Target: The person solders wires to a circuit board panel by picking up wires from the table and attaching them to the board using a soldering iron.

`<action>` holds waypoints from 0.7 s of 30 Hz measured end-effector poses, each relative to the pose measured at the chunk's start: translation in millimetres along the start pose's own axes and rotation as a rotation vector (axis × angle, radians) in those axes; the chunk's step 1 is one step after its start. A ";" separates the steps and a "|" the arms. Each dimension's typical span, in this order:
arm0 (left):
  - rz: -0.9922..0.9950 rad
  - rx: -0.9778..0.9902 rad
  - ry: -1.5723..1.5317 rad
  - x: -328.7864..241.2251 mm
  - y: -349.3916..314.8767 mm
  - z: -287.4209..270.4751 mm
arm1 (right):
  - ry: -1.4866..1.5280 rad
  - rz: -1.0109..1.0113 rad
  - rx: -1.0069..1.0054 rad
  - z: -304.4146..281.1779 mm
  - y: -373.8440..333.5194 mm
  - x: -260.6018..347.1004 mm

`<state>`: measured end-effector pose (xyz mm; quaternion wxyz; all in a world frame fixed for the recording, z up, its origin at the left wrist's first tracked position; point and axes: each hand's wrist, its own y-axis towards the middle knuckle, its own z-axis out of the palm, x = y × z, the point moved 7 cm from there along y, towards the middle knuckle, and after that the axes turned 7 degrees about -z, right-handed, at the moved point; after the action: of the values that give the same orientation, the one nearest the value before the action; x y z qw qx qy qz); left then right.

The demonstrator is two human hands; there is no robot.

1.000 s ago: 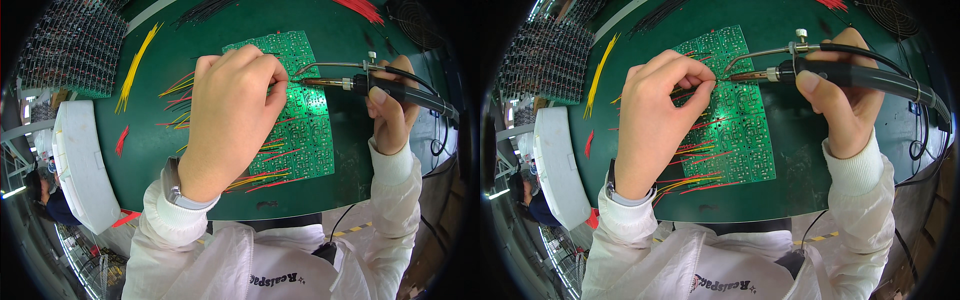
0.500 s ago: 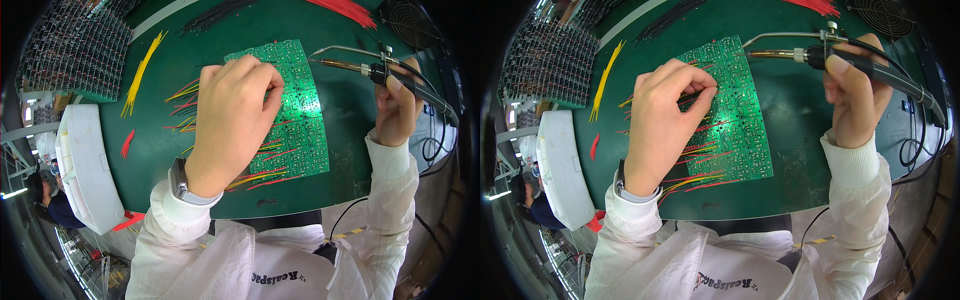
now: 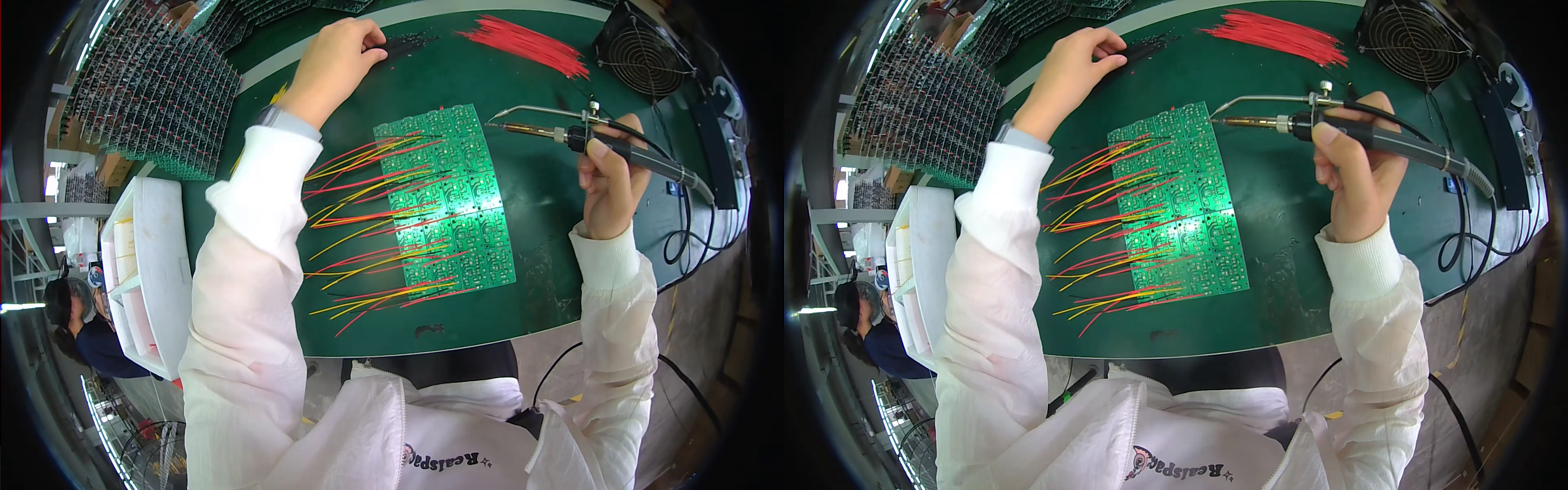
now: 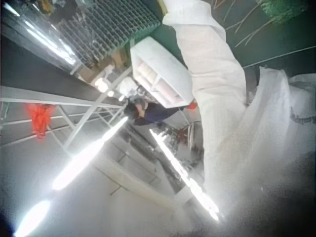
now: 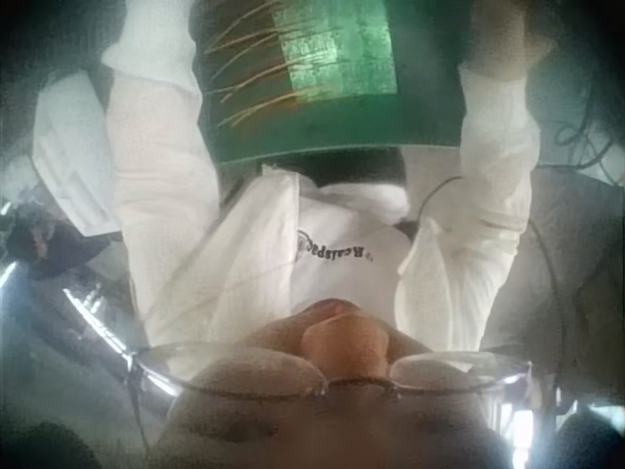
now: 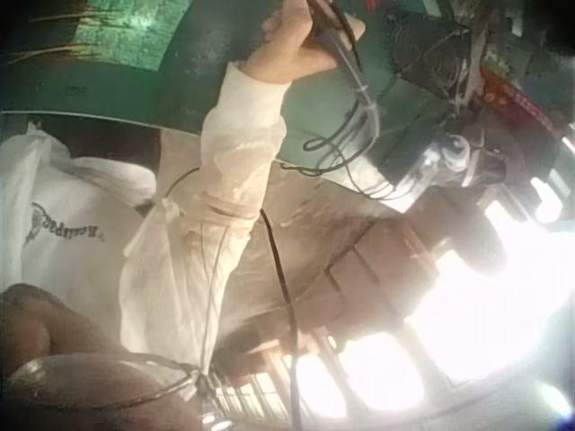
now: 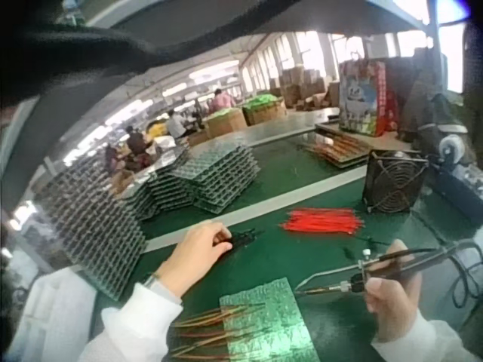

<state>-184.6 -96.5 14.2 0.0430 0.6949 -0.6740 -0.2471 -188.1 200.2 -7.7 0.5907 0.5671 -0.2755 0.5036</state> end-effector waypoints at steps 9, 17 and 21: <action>-0.273 0.102 -0.013 16.4 8.5 15.0 | 0.005 0.046 -0.015 -2.4 -2.4 -3.2; -0.304 0.133 -0.113 24.8 13.3 8.5 | 0.004 0.043 -0.016 -0.8 -2.0 -1.5; -0.249 0.074 -0.257 20.2 6.7 -1.7 | 0.008 0.036 -0.024 -0.7 -2.0 -2.4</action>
<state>-190.6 -116.9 12.6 -0.1000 0.7368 -0.5912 -0.3123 -187.3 200.5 -10.7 0.5894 0.5531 -0.2894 0.5128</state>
